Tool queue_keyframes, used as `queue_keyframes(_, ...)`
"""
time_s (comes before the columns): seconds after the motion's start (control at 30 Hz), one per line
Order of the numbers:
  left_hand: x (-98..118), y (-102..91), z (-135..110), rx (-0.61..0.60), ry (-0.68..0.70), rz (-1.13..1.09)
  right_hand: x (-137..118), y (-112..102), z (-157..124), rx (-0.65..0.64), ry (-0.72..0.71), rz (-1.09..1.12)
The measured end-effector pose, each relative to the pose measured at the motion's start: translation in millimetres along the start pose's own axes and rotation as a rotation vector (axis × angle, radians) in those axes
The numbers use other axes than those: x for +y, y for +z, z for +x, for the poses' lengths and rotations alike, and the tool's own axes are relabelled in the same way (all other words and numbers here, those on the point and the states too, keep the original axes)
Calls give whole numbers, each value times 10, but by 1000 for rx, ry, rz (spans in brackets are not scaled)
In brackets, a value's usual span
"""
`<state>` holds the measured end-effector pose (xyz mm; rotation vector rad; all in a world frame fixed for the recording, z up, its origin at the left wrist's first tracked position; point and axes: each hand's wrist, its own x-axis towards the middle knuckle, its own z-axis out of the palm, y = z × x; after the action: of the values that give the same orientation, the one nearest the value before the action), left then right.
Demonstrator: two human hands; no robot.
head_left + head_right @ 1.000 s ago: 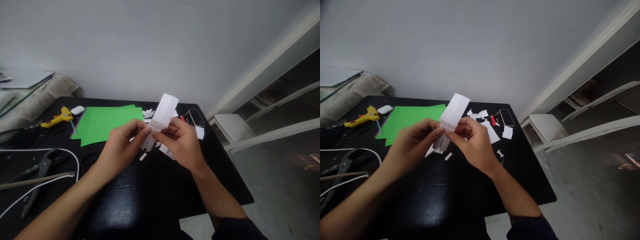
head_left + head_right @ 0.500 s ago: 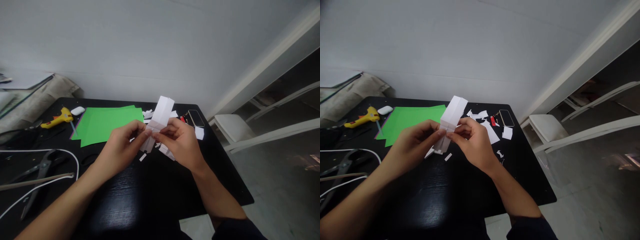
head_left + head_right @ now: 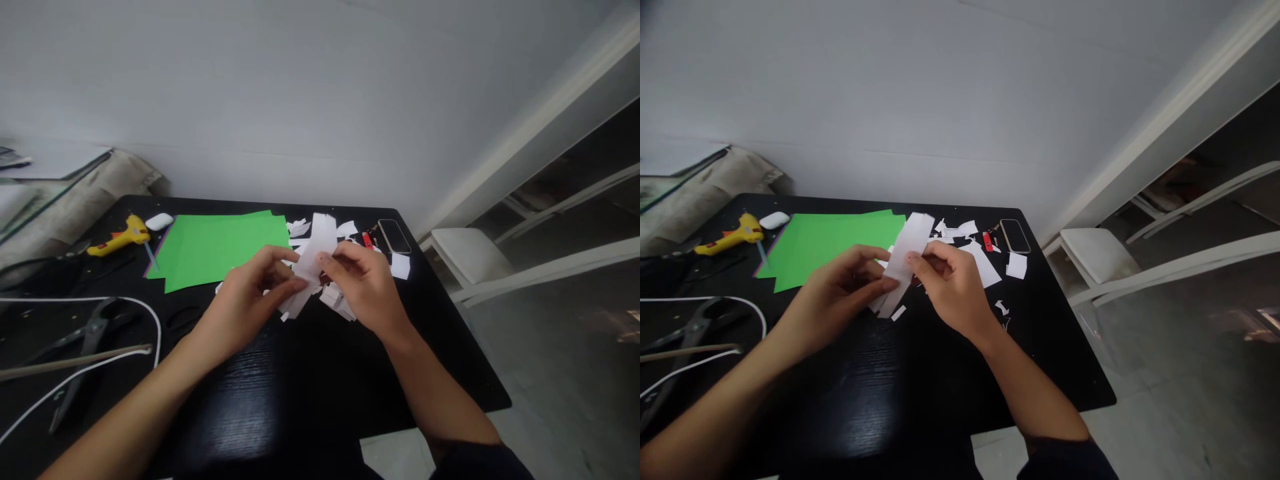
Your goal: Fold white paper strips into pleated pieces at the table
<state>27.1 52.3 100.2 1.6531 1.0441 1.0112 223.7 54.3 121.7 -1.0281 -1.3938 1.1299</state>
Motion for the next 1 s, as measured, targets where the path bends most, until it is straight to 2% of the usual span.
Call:
queue_keyframes(0.13,-177,-26,-170,20,-57,-19,163,38,-56,-19,143,124)
queue_keyframes(0.3,-468,-26,-354,-35,-136,43,525,121,-189,-35,298,275)
queue_keyframes(0.47,-758,46,-424,-67,-211,21,882,156,-328,-17,461,318)
queue_keyframes(0.6,-891,114,-463,-72,-199,-34,1053,164,-378,2,499,322)
queue_keyframes(0.77,-964,183,-537,-106,-185,-6,1127,177,-414,32,505,278)
queue_keyframes(0.87,-1004,220,-565,-61,-177,5,1145,178,-436,37,512,252)
queue_keyframes(1.0,-1025,237,-569,-9,-192,-25,1161,178,-446,25,545,342)
